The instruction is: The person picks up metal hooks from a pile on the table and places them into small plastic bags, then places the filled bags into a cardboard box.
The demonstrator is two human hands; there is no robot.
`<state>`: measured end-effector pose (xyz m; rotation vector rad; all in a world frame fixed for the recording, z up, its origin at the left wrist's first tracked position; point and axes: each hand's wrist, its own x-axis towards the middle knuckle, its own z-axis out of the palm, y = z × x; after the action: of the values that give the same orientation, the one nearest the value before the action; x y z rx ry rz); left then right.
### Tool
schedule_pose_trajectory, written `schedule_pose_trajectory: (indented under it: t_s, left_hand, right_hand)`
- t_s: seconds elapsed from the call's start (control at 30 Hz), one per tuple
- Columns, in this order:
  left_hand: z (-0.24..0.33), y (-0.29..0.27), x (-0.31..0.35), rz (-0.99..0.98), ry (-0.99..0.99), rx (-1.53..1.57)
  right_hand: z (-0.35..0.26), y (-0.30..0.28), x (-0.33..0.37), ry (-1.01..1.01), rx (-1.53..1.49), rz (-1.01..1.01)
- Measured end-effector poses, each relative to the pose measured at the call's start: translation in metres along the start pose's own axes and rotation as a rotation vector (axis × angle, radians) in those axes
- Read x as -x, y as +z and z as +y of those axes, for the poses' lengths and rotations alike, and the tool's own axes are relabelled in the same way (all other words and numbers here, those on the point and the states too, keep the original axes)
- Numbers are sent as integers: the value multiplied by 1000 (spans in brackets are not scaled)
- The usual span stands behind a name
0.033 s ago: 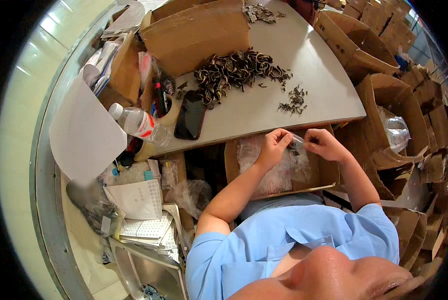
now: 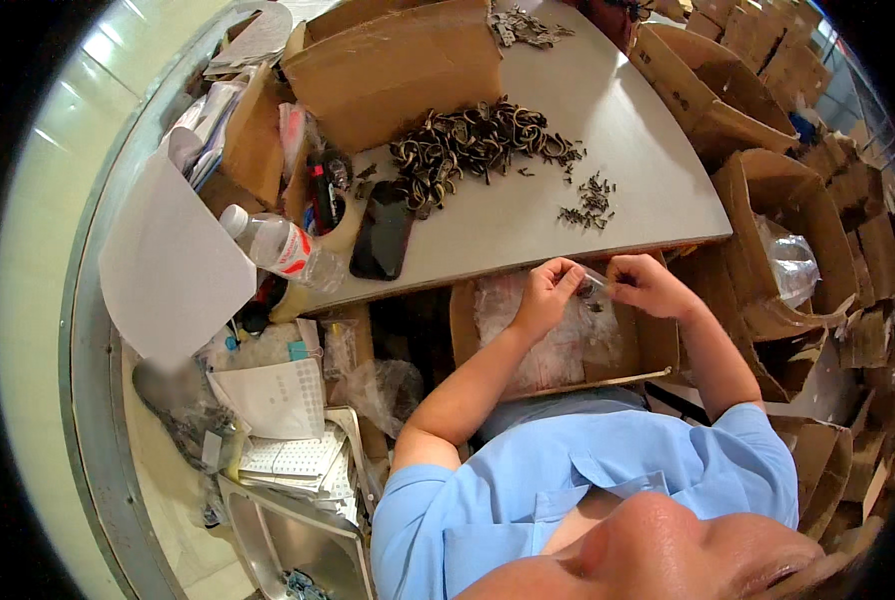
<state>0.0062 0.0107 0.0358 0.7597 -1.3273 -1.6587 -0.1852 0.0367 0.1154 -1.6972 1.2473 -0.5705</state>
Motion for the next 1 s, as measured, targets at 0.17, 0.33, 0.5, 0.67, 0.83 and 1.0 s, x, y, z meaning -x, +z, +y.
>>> schedule_pose_trajectory:
  t_s: [0.17, 0.33, 0.5, 0.67, 0.83, 1.0]
  left_hand:
    - [-18, 6, -4, -11, -55, 297]
    - [-37, 1, -5, -199, -159, -373]
    - [-57, 1, 8, -559, -161, -920]
    - [-75, 16, 23, -794, -35, -1283]
    - [-100, 16, 17, -914, -208, -1192]
    - [-53, 2, 5, -675, -149, -869]
  right_hand:
    - [-59, -52, -66, -162, -180, -382]
    - [-159, -66, -153, -442, -648, 213]
    - [-148, -41, -160, -404, -605, 155]
    - [-82, -4, -104, -267, -379, -10]
    - [-25, 7, -52, -73, -380, -70]
    - [16, 6, -5, 76, -245, 22]
